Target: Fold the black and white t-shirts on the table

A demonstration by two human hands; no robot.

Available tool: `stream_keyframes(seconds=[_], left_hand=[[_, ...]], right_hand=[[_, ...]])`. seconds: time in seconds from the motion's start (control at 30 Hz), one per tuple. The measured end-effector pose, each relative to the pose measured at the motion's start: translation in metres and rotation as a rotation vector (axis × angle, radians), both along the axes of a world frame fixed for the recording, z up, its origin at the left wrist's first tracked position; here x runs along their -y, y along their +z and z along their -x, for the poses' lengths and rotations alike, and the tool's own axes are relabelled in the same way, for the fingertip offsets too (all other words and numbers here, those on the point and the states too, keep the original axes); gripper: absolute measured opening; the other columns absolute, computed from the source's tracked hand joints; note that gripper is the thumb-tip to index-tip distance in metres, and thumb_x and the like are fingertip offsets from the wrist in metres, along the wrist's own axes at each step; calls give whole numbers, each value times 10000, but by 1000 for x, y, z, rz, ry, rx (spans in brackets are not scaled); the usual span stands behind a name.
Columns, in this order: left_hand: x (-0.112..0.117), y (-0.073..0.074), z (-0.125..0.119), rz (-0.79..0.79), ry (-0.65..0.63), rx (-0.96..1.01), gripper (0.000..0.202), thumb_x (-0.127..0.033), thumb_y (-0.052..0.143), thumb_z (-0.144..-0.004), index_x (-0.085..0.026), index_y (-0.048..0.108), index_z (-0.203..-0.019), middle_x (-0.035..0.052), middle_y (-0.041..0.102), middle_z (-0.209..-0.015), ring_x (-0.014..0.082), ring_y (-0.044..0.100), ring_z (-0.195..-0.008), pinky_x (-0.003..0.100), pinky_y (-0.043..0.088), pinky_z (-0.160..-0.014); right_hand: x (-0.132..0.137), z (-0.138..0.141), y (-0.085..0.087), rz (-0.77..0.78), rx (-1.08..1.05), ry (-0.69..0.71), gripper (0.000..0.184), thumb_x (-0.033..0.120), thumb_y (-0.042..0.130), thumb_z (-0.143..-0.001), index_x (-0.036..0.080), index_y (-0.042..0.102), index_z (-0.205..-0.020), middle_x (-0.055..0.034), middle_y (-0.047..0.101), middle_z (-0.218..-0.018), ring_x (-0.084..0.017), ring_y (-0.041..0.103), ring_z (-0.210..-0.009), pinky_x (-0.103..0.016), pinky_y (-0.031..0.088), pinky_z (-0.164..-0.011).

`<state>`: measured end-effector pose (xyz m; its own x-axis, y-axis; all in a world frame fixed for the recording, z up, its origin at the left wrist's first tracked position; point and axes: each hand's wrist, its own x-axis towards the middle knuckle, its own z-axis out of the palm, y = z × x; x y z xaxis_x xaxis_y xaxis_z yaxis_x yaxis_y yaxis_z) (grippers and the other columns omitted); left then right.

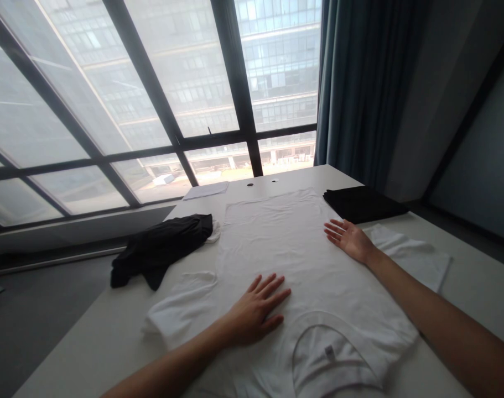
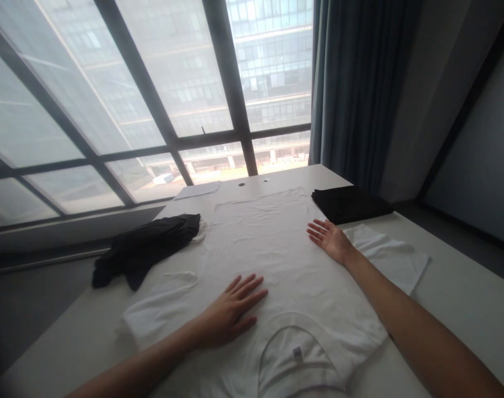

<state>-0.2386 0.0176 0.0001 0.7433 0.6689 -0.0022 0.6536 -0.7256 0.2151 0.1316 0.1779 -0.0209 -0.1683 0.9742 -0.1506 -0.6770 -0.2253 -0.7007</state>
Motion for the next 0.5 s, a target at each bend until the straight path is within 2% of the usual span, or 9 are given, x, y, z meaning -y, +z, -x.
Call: stream_keyframes(seconds=[0.37, 0.5], left_hand=[[-1, -1, 1, -4, -2, -3, 591, -501, 431, -1017, -344, 278, -1566, 44, 198, -1644, 309, 173, -1509, 581, 143, -1207], [-1, -1, 1, -4, -2, 3, 593, -499, 433, -1016, -348, 273, -1567, 41, 198, -1644, 310, 176, -1508, 581, 145, -1207]], right_hand=[[-3, -1, -4, -13, 24, 5, 250, 314, 459, -994, 197, 641, -1118, -143, 691, -1204, -257, 687, -1080, -407, 607, -871], [-2, -1, -4, -9, 36, 10, 245, 314, 446, -1001, 222, 639, -1120, -119, 701, -1185, -247, 689, -1071, -418, 606, -876]])
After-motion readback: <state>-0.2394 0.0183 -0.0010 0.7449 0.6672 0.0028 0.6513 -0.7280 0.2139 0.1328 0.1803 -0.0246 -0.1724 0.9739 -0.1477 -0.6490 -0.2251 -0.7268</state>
